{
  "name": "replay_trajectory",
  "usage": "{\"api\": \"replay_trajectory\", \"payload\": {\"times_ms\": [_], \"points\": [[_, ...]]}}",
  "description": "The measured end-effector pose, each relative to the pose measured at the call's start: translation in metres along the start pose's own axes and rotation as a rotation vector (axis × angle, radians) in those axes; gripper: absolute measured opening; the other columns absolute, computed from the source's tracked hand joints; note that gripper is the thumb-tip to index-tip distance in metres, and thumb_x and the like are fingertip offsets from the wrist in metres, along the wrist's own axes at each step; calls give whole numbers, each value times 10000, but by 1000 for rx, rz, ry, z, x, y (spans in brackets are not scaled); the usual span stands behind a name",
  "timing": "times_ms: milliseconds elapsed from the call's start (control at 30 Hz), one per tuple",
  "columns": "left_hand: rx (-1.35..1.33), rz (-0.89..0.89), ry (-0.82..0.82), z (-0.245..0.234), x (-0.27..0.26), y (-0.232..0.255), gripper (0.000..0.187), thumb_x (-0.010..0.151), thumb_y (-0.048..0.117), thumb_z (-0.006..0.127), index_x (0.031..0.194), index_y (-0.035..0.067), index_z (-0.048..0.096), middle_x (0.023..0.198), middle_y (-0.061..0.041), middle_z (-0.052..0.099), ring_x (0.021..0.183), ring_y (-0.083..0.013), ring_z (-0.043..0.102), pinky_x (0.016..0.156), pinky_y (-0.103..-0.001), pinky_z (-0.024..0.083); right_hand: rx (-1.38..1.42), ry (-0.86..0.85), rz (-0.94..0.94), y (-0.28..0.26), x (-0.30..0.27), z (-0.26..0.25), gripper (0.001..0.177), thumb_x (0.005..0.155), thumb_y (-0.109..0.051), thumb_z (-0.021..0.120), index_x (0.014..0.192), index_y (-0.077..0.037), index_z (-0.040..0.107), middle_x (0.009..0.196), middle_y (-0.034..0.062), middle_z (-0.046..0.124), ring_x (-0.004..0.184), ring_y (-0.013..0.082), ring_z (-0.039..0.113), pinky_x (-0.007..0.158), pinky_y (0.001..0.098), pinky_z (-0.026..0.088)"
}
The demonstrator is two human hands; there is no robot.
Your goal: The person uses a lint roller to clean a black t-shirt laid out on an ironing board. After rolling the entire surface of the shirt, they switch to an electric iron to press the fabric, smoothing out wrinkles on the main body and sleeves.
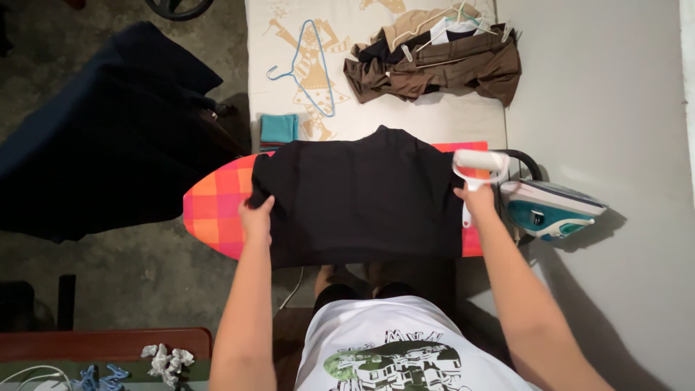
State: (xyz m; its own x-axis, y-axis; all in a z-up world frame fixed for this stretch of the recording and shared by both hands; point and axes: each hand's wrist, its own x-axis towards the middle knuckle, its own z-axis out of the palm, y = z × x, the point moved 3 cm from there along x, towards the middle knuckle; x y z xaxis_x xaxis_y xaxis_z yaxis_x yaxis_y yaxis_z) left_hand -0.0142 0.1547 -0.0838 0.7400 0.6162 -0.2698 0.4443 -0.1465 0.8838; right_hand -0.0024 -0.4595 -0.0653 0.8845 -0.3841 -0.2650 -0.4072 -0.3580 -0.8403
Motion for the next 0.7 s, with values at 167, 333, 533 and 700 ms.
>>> {"api": "replay_trajectory", "payload": {"times_ms": [167,333,533,700], "points": [[-211,-145,125,-12,31,-12,729,745,118,850,1389,10,526,1321,-128,609,1200,-277,583,1008,-411,479,-509,318,-119,-12,3,-18,202,837,-117,750,952,44,710,901,293,713,900,461,695,781,517,552],[-151,-33,125,-53,-10,-2,577,827,139,776,1330,4,529,1261,-160,646,1182,-299,633,1043,-419,503,-464,432,-241,-20,-52,-33,281,848,-73,739,1072,79,661,1163,332,648,1067,486,624,925,508,501],[639,809,171,-32,-38,122,394,810,85,772,1178,34,640,1234,-200,652,1196,-411,599,1034,-493,457,-548,438,-459,-78,-70,-11,340,898,-78,777,1193,54,671,1289,280,615,1197,477,564,1023,499,453],[706,820,-148,55,-4,183,358,839,222,774,1139,41,699,1176,-116,659,1146,-344,595,970,-486,475,-338,148,-560,-130,-9,35,394,873,-102,751,1232,35,665,1142,269,691,996,448,680,819,484,551]]}}
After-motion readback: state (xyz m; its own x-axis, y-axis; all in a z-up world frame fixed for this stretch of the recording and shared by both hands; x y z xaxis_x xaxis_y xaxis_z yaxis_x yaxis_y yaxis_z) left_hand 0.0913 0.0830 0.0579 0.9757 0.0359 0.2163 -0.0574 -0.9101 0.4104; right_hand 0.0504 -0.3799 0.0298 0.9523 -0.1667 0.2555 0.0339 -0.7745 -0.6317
